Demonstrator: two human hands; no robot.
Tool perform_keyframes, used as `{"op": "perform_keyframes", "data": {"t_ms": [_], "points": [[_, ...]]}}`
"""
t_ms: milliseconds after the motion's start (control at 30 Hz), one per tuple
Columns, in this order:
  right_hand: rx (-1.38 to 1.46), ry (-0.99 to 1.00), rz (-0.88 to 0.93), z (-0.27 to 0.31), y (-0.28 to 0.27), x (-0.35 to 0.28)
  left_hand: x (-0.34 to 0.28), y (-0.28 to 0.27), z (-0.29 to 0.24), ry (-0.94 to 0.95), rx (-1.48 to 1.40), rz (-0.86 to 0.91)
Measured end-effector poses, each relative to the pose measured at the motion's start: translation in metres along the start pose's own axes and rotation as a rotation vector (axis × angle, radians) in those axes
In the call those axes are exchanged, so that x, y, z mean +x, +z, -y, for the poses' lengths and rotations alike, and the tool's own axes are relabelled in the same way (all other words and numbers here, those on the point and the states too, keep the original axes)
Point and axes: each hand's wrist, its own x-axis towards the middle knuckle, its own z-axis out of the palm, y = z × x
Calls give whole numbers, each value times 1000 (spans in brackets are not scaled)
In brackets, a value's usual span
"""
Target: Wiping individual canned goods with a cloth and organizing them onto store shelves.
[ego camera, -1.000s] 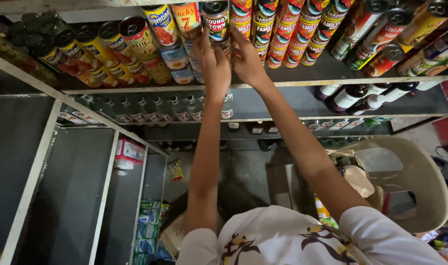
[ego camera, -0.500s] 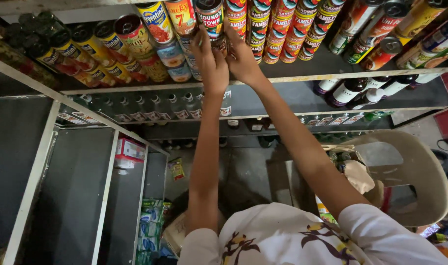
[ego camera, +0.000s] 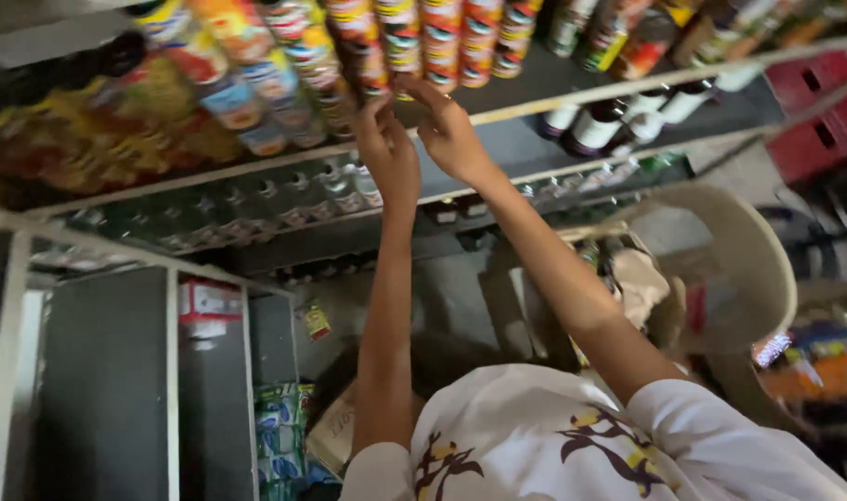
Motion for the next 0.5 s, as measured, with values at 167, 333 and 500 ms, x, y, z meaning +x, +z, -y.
{"op": "perform_keyframes", "data": {"t_ms": [167, 333, 500], "points": [[-43, 104, -31, -33, -82, -65, -72, 72, 20, -198, -119, 167], [-5, 254, -66, -83, -173, -155, -168, 136, 24, -397, -219, 341], [-373, 581, -104, -134, -251, -274, -322, 188, 81, -468, -216, 487]]}}
